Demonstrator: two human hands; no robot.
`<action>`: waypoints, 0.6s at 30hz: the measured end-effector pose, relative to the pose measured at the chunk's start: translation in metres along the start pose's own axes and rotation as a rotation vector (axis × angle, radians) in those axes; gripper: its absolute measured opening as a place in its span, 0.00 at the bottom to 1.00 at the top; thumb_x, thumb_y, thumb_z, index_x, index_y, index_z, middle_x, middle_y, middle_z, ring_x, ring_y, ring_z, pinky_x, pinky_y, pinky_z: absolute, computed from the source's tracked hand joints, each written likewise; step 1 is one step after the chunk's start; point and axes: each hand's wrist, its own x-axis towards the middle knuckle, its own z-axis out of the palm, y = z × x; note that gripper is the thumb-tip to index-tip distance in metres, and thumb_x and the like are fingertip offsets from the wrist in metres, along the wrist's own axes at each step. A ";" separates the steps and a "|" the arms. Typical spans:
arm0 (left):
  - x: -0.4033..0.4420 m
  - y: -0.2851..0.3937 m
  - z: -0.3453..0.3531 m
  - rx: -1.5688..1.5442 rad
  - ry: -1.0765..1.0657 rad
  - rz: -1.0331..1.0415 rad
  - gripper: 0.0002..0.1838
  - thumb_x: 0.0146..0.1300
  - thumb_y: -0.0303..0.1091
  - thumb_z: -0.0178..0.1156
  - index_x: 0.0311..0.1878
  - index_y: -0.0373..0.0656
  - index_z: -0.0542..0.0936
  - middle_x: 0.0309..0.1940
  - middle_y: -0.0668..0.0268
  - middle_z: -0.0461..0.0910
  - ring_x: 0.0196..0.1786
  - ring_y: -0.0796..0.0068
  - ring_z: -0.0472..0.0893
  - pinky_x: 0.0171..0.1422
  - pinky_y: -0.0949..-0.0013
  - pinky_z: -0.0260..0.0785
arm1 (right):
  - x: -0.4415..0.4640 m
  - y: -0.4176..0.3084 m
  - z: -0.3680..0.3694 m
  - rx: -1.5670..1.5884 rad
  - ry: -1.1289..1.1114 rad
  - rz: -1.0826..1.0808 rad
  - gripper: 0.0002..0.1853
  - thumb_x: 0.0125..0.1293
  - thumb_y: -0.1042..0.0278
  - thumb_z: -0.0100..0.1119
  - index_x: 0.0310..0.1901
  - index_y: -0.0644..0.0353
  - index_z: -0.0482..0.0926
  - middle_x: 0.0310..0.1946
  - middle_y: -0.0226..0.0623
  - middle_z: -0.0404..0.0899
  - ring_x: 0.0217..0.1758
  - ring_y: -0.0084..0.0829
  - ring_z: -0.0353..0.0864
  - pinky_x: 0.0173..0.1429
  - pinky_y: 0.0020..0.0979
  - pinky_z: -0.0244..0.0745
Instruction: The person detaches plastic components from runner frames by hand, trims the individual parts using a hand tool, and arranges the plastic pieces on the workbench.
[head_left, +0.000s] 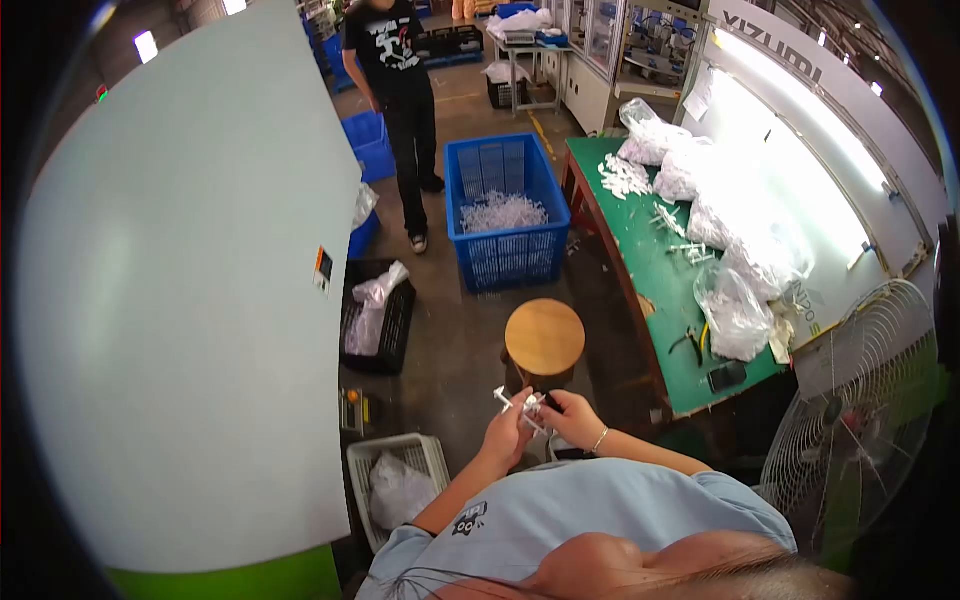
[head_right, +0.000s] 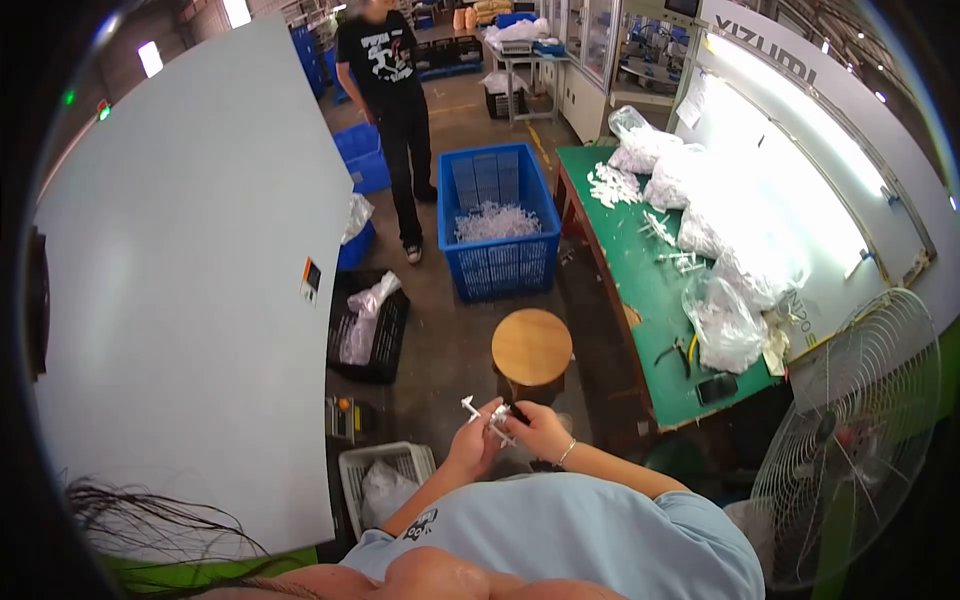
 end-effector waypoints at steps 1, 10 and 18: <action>-0.003 0.006 -0.002 -0.002 0.029 -0.010 0.21 0.71 0.38 0.41 0.63 0.38 0.64 0.51 0.60 0.75 0.51 0.69 0.76 0.53 0.65 0.69 | 0.003 0.001 0.006 0.029 0.002 0.006 0.08 0.63 0.69 0.58 0.38 0.66 0.76 0.31 0.32 0.80 0.35 0.20 0.77 0.39 0.24 0.73; 0.118 0.154 -0.012 0.582 0.210 -0.202 0.20 0.71 0.35 0.38 0.63 0.38 0.65 0.52 0.60 0.74 0.49 0.70 0.76 0.52 0.65 0.69 | 0.205 0.008 0.019 0.755 -0.134 0.033 0.07 0.67 0.70 0.52 0.42 0.62 0.75 0.31 0.31 0.79 0.28 0.17 0.75 0.33 0.20 0.72; 0.245 0.173 0.044 0.537 0.010 -0.093 0.23 0.72 0.43 0.36 0.59 0.36 0.67 0.48 0.57 0.78 0.48 0.64 0.78 0.55 0.62 0.69 | 0.297 0.002 -0.105 1.287 -0.229 0.161 0.06 0.68 0.66 0.50 0.36 0.59 0.73 0.24 0.27 0.73 0.21 0.16 0.63 0.25 0.22 0.59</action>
